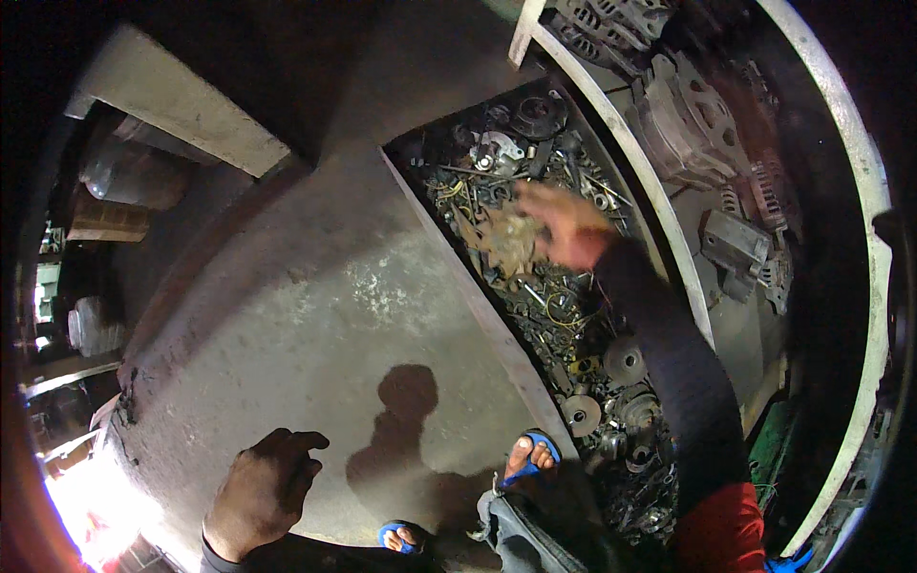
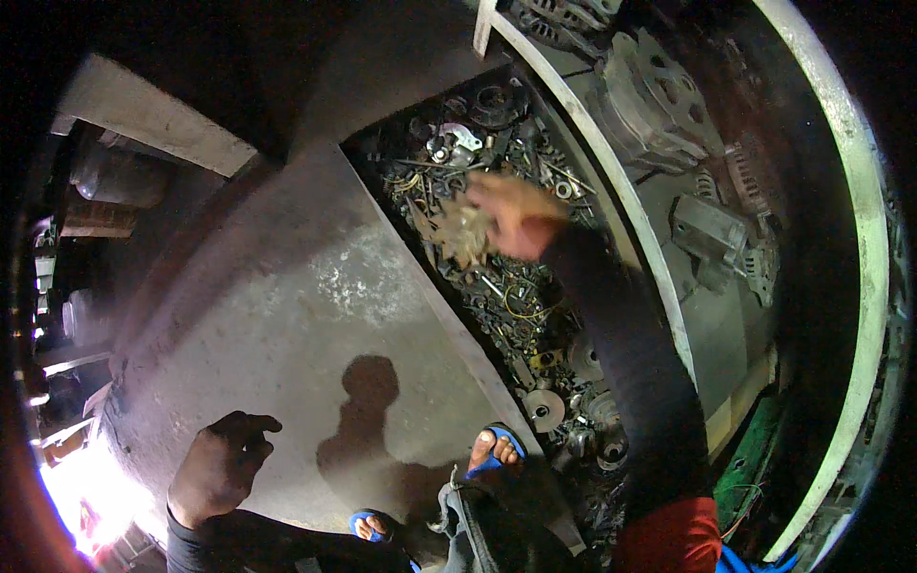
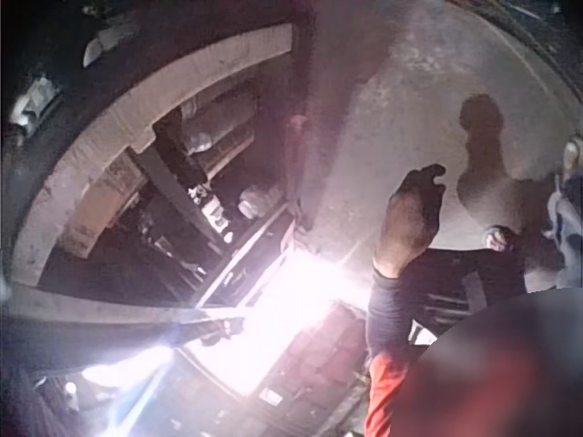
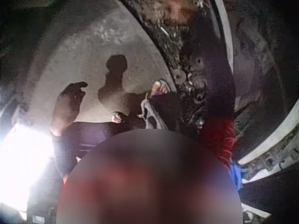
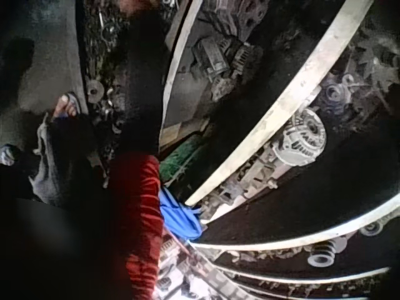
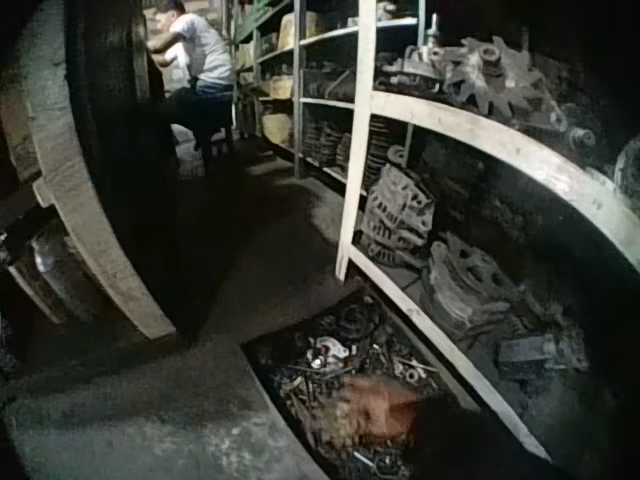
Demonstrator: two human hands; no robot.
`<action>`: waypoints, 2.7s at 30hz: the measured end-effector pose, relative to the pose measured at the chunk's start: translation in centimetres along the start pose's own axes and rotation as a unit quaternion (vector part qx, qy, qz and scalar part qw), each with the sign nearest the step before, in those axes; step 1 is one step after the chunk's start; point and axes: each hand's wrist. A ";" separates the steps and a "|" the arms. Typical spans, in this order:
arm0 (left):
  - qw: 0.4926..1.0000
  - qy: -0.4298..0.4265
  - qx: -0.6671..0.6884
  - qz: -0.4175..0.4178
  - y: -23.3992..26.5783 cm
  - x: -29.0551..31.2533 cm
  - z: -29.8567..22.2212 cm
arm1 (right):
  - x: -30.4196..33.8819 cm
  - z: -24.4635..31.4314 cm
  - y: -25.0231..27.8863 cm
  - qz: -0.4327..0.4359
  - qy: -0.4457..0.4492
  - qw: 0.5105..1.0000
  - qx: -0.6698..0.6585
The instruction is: The person searches a cluttered parts bin for small hardware, then uses a cordless impact driver to remove and install bolts on an alternator placed on a workbench. The person also handles a hammer and other tools while working on the alternator.
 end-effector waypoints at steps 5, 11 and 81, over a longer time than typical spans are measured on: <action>1.000 0.013 -0.003 -0.022 -0.1 0.8 0.4 | 8.9 5.3 0.9 -0.012 -0.080 0.997 0.016; 0.995 -0.063 -0.070 -0.008 -0.5 1.0 1.1 | 8.8 7.1 7.1 0.221 -0.190 0.956 0.041; 0.995 -0.090 -0.031 -0.019 -0.8 -0.6 2.4 | 4.9 0.8 -1.1 -0.126 -0.239 0.960 0.078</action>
Point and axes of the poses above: each hand's wrist, its own x-axis away from the middle knuckle, its own y-axis out of the back of the hand, z = x × y, and after that the axes turned 6 degrees about -z, right-handed
